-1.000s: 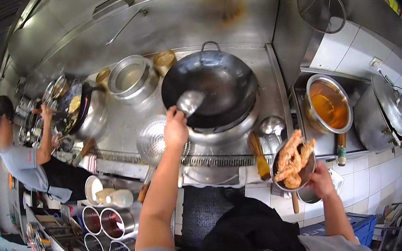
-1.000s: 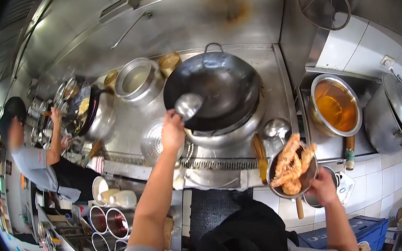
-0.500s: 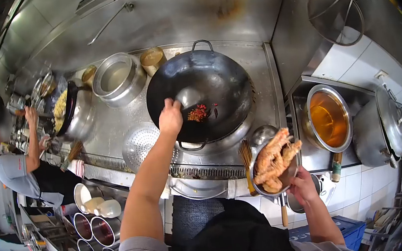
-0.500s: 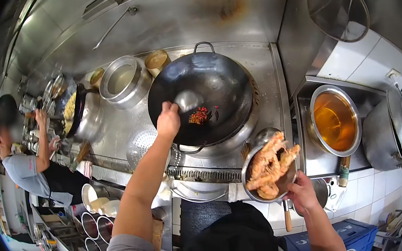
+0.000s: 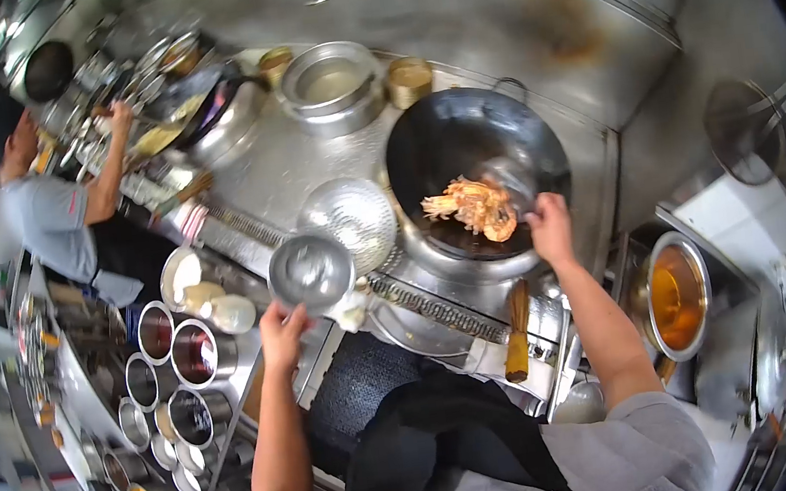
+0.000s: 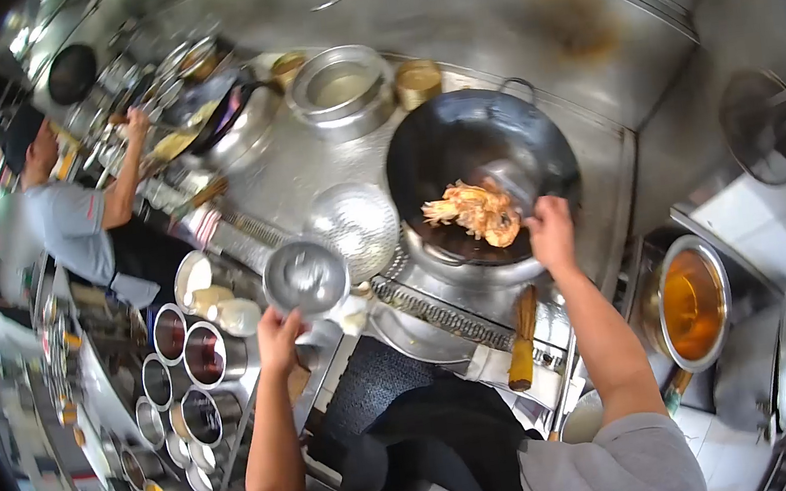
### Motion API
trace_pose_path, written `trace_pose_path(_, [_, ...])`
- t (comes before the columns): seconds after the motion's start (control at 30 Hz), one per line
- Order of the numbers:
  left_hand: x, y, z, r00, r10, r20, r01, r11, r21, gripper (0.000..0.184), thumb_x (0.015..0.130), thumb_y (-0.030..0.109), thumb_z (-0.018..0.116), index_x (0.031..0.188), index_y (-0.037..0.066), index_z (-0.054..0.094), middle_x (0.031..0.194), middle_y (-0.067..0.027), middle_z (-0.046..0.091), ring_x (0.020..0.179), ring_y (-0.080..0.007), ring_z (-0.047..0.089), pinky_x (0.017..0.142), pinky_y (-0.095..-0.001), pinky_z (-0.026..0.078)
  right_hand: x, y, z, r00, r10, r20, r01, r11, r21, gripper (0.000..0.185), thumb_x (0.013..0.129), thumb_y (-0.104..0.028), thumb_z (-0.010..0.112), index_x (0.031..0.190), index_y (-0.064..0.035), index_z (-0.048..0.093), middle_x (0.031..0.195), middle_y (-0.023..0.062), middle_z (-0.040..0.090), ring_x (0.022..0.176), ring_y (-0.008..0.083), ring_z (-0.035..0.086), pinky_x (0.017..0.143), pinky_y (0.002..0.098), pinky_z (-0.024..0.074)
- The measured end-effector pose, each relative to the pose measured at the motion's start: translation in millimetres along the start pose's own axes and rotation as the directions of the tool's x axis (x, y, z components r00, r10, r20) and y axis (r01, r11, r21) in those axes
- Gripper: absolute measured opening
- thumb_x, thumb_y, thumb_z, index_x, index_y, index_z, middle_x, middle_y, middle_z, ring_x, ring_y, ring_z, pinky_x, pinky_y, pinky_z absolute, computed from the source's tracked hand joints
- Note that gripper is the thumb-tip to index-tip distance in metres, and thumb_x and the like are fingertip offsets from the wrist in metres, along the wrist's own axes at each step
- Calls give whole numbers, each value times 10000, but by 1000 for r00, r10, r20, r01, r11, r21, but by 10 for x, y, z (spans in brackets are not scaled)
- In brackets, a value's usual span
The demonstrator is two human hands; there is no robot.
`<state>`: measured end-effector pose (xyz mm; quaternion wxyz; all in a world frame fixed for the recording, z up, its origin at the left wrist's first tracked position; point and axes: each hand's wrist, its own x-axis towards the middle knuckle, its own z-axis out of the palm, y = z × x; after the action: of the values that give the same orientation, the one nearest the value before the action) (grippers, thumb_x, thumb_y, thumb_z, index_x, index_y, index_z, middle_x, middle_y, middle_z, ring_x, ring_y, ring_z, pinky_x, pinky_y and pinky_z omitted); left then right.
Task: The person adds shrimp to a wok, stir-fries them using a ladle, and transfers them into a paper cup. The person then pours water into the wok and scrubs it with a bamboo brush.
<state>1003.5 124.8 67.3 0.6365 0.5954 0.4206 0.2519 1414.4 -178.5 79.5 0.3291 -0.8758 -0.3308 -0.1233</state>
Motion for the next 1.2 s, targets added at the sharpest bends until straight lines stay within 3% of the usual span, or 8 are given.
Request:
trace_pose_path(0.13, [-1487,-270,-1182,922,-244,-300,236,970,-62,133,855,6,642,822,0,513,741,-79,625,648,-150,648,578,-272,562,397,440,250,967,119,-224,-141,986,-85,140,772,10,619,846,-17,504,796,96,544,762,243,561,741,391,503])
trace_pose_path(0.23, [-2640,-687,-1703,801,-302,-517,282,952,-119,113,868,43,636,847,17,528,711,-72,618,603,-134,621,527,-261,525,668,231,387,850,522,62,-373,515,771,92,875,15,553,954,21,507,921,106,549,812,209,582,800,365,573])
trace_pose_path(0.47, [-4137,-1346,-1723,440,-442,-781,-1,870,-493,163,910,114,625,832,54,496,718,-49,574,630,-145,616,530,-292,538,-356,-2125,1690,819,-122,560,-527,224,820,261,868,-41,568,1124,-7,532,1011,135,645,813,228,654,703,339,570])
trace_pose_path(0.6, [-4425,-1723,-2057,459,-342,-820,-15,920,-392,150,922,137,612,830,77,510,749,-26,584,662,-126,612,569,-280,536,-2235,-3914,1719,59,-478,876,-790,514,334,283,870,-81,545,1139,-94,460,973,123,640,713,272,682,596,384,588])
trace_pose_path(0.67, [-4641,-1812,-2280,479,-340,-810,-42,912,-408,159,929,133,605,817,76,507,739,-26,584,658,-125,613,559,-278,534,-3186,-4525,1533,-292,-469,834,-675,719,167,227,893,-78,499,1114,-99,450,988,127,622,779,328,688,599,403,591])
trace_pose_path(0.87, [-5735,-2562,-2827,287,-330,-899,-130,917,-378,95,922,94,561,839,68,601,759,-13,599,697,-87,554,588,-272,462,-5221,-5532,989,-686,-419,595,-491,870,46,226,986,-159,462,1205,-109,443,1029,144,605,826,296,683,714,371,572])
trace_pose_path(1.0, [-6953,-2517,-2978,59,-583,-811,-431,717,-547,122,909,66,509,983,96,601,889,-58,647,762,-162,632,636,-324,537,-5400,-5726,1093,-773,-386,504,-314,923,224,301,979,-179,487,1263,-99,428,1082,156,612,843,290,683,747,350,557])
trace_pose_path(1.2, [-8075,-3372,-3459,-245,-588,-771,-650,690,-319,109,940,44,441,988,120,503,927,-83,636,801,-218,658,670,-355,561,-4914,-4452,2724,-476,-504,721,416,594,689,357,918,-175,583,1235,-61,466,915,165,653,760,241,682,668,342,538])
